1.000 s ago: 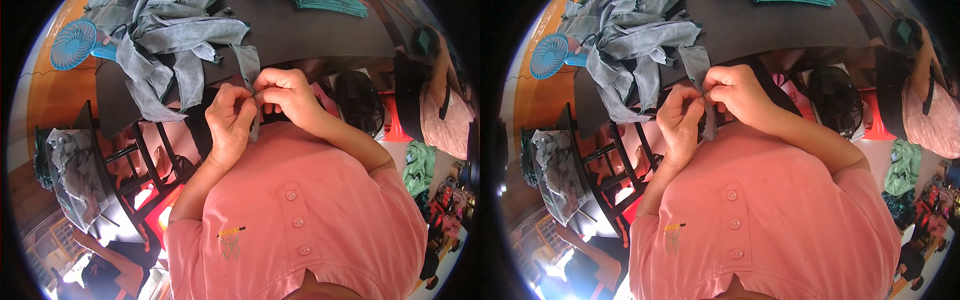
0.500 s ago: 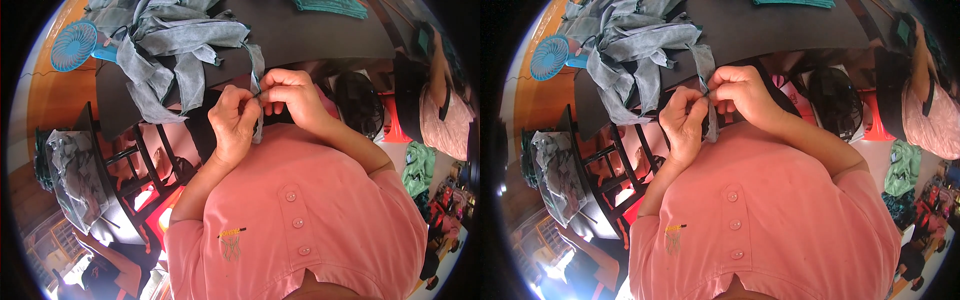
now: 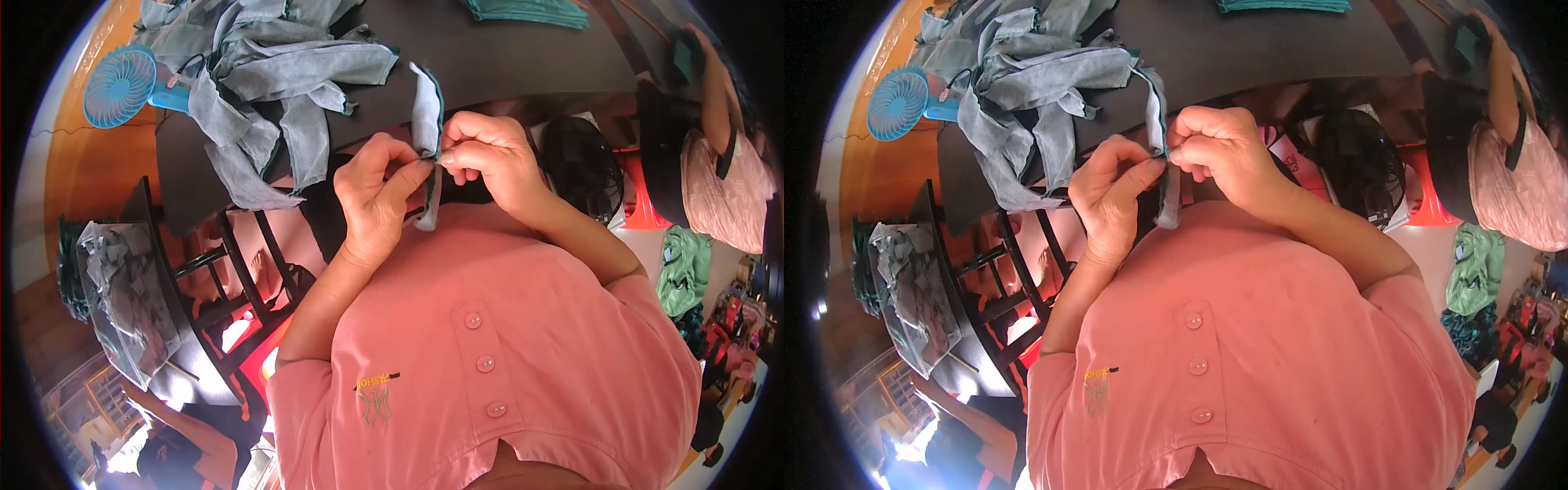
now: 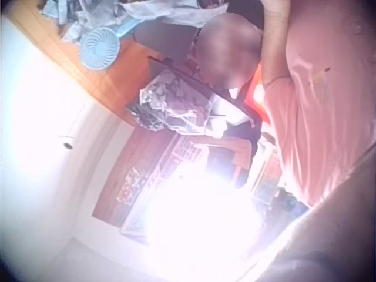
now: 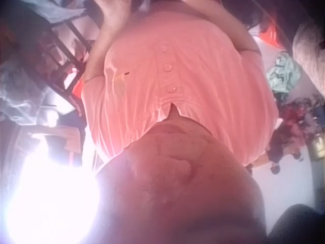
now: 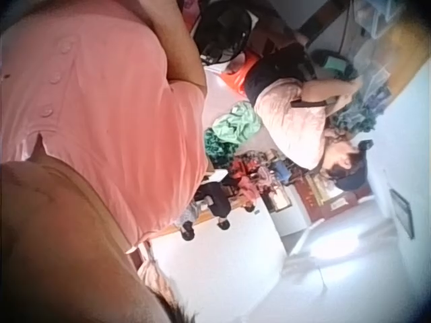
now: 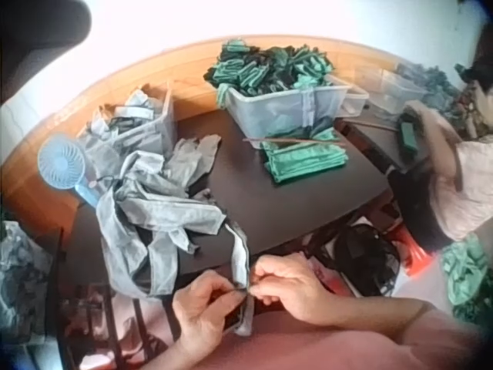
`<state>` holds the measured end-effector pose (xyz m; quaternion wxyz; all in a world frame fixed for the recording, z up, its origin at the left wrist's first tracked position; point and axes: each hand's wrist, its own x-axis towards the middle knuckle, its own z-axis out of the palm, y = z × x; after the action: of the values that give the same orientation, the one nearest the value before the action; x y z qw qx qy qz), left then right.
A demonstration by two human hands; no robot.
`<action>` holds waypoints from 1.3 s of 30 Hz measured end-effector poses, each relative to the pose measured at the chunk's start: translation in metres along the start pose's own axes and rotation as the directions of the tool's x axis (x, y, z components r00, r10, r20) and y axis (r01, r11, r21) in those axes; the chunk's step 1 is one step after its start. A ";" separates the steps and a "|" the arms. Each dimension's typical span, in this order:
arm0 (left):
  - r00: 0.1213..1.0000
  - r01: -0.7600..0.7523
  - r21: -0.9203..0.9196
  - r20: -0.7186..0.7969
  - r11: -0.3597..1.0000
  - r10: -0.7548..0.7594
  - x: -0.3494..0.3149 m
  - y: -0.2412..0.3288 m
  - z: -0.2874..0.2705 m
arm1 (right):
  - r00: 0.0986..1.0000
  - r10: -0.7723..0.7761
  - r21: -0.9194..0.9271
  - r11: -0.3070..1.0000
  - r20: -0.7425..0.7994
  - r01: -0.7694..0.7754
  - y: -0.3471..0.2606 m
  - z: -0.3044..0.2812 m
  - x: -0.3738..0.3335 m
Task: The recorder is manually turning small green fabric strips or tubes inside out.
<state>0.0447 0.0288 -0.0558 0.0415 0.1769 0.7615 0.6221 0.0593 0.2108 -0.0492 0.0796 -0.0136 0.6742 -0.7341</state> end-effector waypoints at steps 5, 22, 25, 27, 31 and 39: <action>0.879 -0.404 0.181 -0.194 0.897 0.436 0.007 -0.014 0.019 | 0.999 0.031 0.036 0.999 -0.010 -0.031 -0.006 0.003 -0.007; 0.975 -0.182 0.315 -0.063 0.931 0.212 0.013 0.021 0.021 | 0.906 -0.394 -0.181 0.913 -0.152 0.367 0.011 -0.003 -0.004; 0.852 -0.447 0.445 -0.053 0.776 0.522 0.023 -0.002 0.029 | 0.874 -0.459 -0.220 0.880 -0.160 0.422 0.026 0.001 0.001; 0.813 -0.487 0.401 -0.117 0.776 0.571 0.026 -0.003 0.037 | 0.896 -0.403 -0.215 0.907 -0.188 0.363 0.023 0.001 0.000; 0.976 -0.024 -0.176 -0.216 0.984 -0.015 0.028 0.019 0.052 | 0.916 -0.349 -0.017 0.935 -0.196 0.353 -0.001 -0.012 0.004; 0.976 -0.088 -0.256 -0.217 0.963 0.032 0.023 0.016 0.059 | 0.973 -0.179 0.216 0.954 -0.146 0.208 -0.002 -0.016 -0.011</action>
<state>0.0438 0.0938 -0.0504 -0.0353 0.1260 0.6662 0.7342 0.0676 0.2281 -0.0479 -0.0338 -0.0243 0.5837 -0.8109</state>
